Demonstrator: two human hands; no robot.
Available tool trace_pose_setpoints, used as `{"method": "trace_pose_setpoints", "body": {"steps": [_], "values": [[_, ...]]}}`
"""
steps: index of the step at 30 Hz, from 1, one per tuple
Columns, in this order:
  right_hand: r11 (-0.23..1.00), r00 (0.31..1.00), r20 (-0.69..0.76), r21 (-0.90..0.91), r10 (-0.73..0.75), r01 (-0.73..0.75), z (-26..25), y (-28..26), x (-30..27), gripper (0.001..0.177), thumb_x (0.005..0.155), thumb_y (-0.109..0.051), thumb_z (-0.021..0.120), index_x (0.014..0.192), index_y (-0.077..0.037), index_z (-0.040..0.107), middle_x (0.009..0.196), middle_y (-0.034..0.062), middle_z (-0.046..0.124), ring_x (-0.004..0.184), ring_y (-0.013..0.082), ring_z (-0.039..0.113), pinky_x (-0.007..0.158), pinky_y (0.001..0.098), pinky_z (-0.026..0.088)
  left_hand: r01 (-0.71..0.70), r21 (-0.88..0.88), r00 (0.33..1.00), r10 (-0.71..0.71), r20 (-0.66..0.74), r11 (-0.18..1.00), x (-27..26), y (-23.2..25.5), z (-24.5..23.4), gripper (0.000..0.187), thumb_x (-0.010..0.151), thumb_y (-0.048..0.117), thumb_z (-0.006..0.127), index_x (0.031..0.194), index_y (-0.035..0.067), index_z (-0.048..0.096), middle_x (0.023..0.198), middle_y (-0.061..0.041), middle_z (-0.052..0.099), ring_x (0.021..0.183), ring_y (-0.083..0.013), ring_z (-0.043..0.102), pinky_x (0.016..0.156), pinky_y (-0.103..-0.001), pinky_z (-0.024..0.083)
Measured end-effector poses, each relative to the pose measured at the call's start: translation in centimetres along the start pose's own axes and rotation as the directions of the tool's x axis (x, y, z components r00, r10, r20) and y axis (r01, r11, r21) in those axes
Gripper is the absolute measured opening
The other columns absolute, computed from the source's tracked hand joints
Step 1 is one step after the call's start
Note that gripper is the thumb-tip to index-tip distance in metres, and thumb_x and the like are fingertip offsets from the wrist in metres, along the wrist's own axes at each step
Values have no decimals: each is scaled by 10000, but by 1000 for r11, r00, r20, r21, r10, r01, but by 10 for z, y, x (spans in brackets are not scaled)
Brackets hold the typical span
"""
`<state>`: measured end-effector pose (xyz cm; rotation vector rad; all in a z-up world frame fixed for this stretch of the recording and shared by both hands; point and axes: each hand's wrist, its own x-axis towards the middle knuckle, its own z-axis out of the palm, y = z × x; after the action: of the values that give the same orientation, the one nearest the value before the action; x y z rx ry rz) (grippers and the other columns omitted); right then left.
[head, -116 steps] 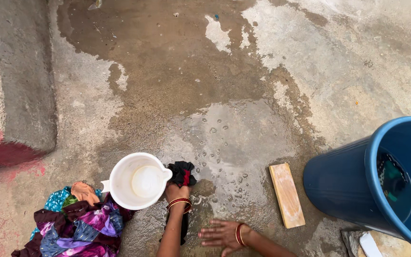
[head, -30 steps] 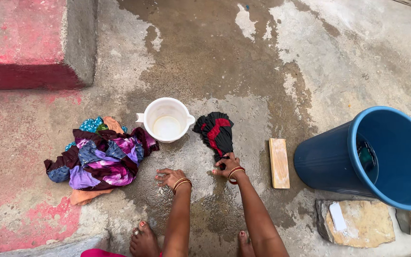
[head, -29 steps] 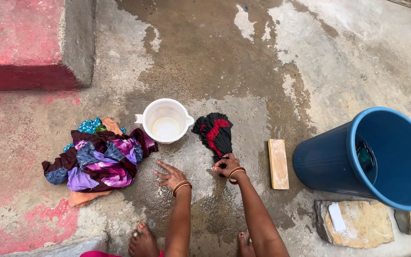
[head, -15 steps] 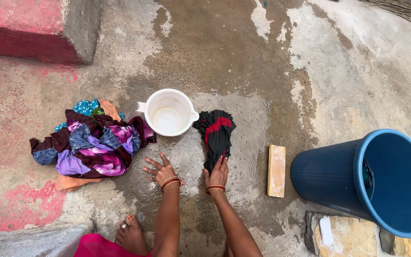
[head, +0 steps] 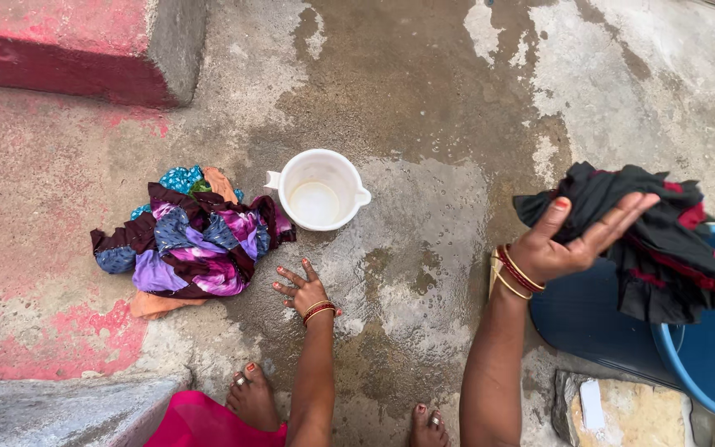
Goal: The person washes a black garment by scrubbing it with a bar of soap on the ground, rinsing it with water from a bucket, and wringing it out.
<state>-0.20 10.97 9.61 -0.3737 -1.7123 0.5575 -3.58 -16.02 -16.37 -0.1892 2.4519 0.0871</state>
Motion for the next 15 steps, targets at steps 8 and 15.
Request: {"method": "trace_pose_setpoints", "body": {"steps": [8,15], "values": [[871,-77,896,-401,438,285,15,112,-224,759,899,-172,670,1575,-261,337,1658,-33,303,1236,339,612,1078,419,478,79,185,922,-1,-388,980,28,5,41,1305,687,333,934,1589,288,-8,1536,-415,-66,1319,-648,128,876,-567,488],[981,116,977,-165,177,-103,5,163,-237,698,859,-77,764,1497,-173,497,1591,48,421,1383,347,509,1118,413,406,-6,-3,999,6,46,1000,-4,-3,5,1522,551,504,982,1657,264,-36,1611,-387,-108,1469,-598,86,1093,-560,434]]}}
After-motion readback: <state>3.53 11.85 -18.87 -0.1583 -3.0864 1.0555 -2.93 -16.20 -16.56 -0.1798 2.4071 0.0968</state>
